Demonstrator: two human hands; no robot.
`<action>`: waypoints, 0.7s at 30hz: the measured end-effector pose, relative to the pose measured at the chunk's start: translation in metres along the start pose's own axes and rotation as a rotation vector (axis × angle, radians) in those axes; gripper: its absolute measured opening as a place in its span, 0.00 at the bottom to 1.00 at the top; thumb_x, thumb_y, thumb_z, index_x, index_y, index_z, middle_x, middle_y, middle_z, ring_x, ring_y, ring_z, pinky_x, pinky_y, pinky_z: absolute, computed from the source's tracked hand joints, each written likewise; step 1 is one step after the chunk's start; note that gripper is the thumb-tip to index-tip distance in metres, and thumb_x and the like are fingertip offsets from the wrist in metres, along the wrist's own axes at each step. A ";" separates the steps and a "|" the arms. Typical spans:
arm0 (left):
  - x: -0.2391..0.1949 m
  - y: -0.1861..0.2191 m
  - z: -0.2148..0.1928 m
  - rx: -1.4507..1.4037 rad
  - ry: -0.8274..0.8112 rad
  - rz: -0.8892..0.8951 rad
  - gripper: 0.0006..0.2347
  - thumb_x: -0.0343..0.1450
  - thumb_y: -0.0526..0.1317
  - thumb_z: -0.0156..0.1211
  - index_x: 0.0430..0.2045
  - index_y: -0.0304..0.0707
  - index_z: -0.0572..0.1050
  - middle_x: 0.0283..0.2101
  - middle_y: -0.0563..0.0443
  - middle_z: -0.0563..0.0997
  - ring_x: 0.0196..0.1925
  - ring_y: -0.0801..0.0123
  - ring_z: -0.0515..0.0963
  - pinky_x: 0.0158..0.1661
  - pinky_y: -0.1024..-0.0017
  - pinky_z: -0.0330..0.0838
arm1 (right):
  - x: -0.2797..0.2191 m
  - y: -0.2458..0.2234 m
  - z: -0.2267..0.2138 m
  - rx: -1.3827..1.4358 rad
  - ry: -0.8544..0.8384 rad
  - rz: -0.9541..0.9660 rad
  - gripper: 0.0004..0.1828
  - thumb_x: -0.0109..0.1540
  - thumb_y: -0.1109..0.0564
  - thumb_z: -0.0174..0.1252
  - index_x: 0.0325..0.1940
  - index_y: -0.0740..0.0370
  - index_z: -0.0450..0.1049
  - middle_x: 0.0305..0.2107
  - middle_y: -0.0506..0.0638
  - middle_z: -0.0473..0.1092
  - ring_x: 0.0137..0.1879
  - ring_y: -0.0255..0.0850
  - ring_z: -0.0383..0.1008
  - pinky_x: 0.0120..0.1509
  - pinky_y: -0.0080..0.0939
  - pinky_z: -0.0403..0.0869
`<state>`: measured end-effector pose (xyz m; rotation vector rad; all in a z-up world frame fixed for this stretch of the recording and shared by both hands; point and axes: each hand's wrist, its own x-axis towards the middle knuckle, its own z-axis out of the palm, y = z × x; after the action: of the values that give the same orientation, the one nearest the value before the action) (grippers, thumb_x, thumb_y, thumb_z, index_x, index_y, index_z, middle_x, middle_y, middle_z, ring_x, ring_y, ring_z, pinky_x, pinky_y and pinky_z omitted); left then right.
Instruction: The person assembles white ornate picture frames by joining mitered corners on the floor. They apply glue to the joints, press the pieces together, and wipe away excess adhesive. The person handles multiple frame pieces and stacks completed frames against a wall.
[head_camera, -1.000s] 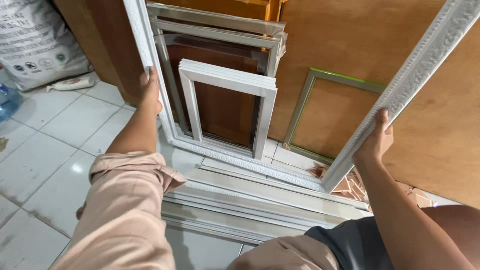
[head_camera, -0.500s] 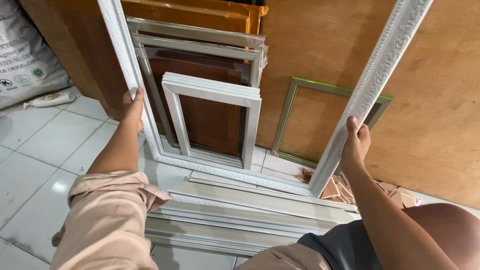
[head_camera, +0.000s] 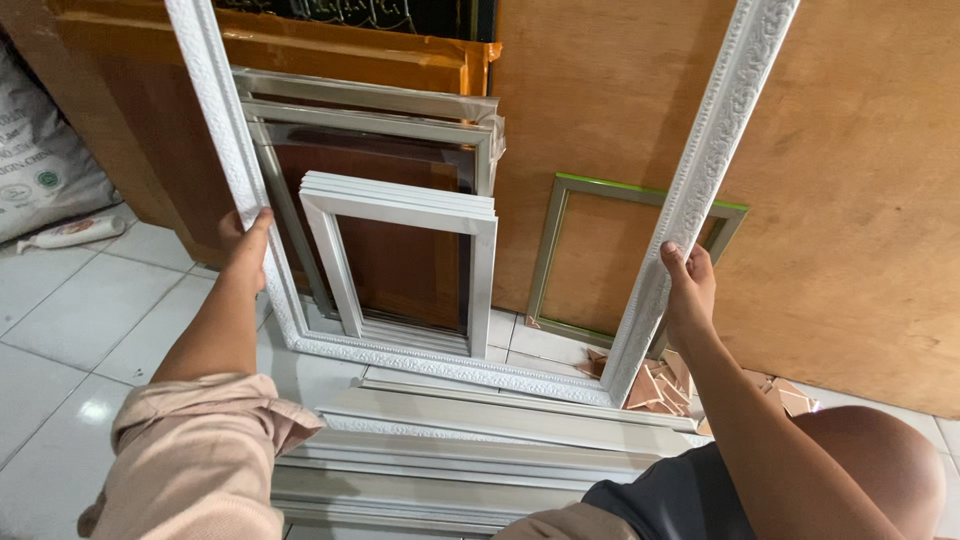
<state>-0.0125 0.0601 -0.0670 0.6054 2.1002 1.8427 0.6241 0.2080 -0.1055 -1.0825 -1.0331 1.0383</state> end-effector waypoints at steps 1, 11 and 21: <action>0.009 -0.005 0.003 -0.007 0.028 -0.011 0.34 0.75 0.57 0.68 0.71 0.51 0.53 0.74 0.38 0.55 0.77 0.39 0.53 0.69 0.32 0.47 | -0.009 -0.013 0.005 -0.016 0.001 -0.033 0.31 0.65 0.36 0.68 0.65 0.49 0.68 0.46 0.45 0.73 0.48 0.33 0.71 0.48 0.37 0.71; -0.145 0.115 0.041 0.065 0.278 0.968 0.20 0.73 0.28 0.63 0.57 0.28 0.62 0.55 0.26 0.66 0.61 0.26 0.67 0.62 0.39 0.58 | -0.019 -0.071 -0.003 0.001 0.103 -0.345 0.38 0.72 0.48 0.65 0.77 0.57 0.51 0.67 0.68 0.57 0.73 0.61 0.59 0.74 0.64 0.64; -0.307 0.052 0.126 0.563 -0.756 1.198 0.03 0.69 0.43 0.64 0.33 0.51 0.80 0.37 0.56 0.83 0.43 0.57 0.80 0.42 0.57 0.72 | -0.080 -0.052 -0.130 -1.095 0.060 -0.248 0.07 0.66 0.46 0.59 0.48 0.40 0.75 0.36 0.39 0.76 0.46 0.40 0.77 0.54 0.46 0.72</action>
<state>0.3216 0.0261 -0.0531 2.5970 1.7087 0.9099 0.7420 0.0997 -0.0852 -1.7576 -1.6927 0.1640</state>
